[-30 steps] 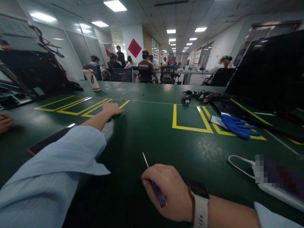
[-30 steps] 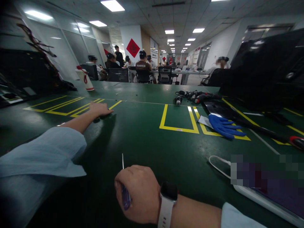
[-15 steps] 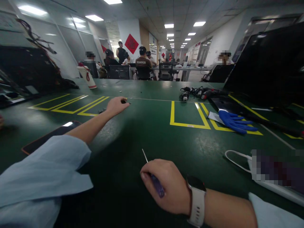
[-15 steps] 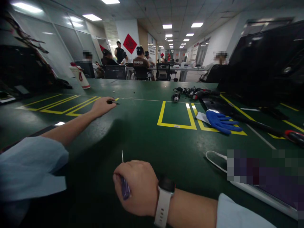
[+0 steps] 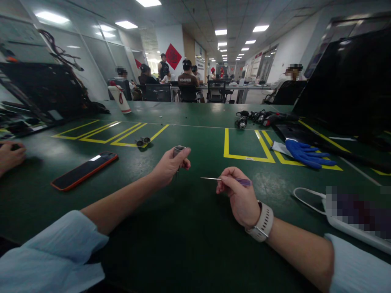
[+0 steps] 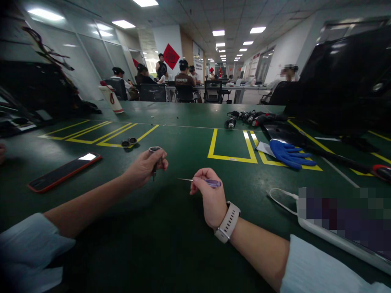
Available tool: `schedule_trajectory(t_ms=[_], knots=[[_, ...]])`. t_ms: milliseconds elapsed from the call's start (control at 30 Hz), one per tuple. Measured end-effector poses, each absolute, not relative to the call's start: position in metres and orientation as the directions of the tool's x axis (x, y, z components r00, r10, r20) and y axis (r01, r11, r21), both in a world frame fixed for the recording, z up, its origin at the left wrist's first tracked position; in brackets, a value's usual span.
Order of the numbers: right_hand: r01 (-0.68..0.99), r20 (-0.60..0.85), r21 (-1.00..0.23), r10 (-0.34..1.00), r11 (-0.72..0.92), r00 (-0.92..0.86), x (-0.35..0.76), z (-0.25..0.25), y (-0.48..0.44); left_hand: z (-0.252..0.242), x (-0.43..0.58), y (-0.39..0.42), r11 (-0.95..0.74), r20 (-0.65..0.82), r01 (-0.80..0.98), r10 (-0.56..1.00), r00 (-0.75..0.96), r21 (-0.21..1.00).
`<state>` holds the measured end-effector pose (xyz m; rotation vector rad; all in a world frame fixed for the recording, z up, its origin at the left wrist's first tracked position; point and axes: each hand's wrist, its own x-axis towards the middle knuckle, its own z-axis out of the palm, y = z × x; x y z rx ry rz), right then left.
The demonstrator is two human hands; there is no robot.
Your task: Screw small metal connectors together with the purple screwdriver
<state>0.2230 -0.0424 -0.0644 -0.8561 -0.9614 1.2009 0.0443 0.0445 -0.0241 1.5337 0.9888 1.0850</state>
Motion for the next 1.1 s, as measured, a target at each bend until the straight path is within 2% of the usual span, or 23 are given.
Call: schedule_trajectory(t_ms=[133, 233, 333, 433, 533, 600, 700, 800, 900, 1000, 1067, 1100], knots=[[-0.400, 0.144, -0.900, 0.984, 0.173, 0.102, 0.223, -0.063, -0.043, -0.041, 0.040, 0.043, -0.501, 0.324, 0.353, 0.830, 0.454, 0.790], [-0.429, 0.135, -0.891, 0.989, 0.147, 0.059, 0.224, -0.063, -0.043, -0.050, 0.040, 0.040, -0.599, 0.345, 0.412, 0.768, 0.540, 0.687], [-0.398, 0.177, -0.903, 0.984, 0.162, -0.002, 0.225, -0.063, -0.045, -0.055, 0.042, 0.037, -0.636, 0.325, 0.410, 0.725, 0.608, 0.654], [-0.170, 0.275, -0.949, 0.961, 0.265, -0.040, 0.224, -0.061, -0.050, -0.057, 0.043, 0.035, -0.662, 0.317, 0.405, 0.696, 0.644, 0.631], [0.126, 0.358, -0.923, 0.932, 0.363, -0.063, 0.221, -0.056, -0.057, -0.057, 0.044, 0.034, -0.694, 0.319, 0.401, 0.665, 0.675, 0.598], [0.235, 0.404, -0.880, 0.911, 0.412, -0.084, 0.219, -0.053, -0.061, -0.056, 0.044, 0.033, -0.713, 0.310, 0.406, 0.646, 0.697, 0.572], [0.308, 0.433, -0.841, 0.895, 0.444, -0.107, 0.218, -0.049, -0.064, -0.056, 0.044, 0.032, -0.744, 0.296, 0.423, 0.619, 0.727, 0.518], [0.253, 0.384, -0.882, 0.918, 0.397, -0.098, 0.220, -0.050, -0.062, -0.055, 0.045, 0.031, -0.778, 0.288, 0.419, 0.583, 0.760, 0.468], [0.026, 0.264, -0.964, 0.962, 0.266, -0.065, 0.223, -0.056, -0.055, -0.055, 0.044, 0.030, -0.781, 0.288, 0.408, 0.575, 0.766, 0.473], [-0.215, 0.168, -0.965, 0.983, 0.149, -0.075, 0.224, -0.063, -0.049, -0.055, 0.044, 0.030, -0.746, 0.278, 0.396, 0.599, 0.751, 0.536], [-0.241, 0.164, -0.961, 0.982, 0.138, -0.092, 0.224, -0.064, -0.049, -0.055, 0.044, 0.030, -0.726, 0.276, 0.387, 0.611, 0.742, 0.568], [-0.194, 0.185, -0.967, 0.978, 0.165, -0.091, 0.224, -0.063, -0.050, -0.055, 0.044, 0.030, -0.724, 0.278, 0.387, 0.615, 0.738, 0.571]])
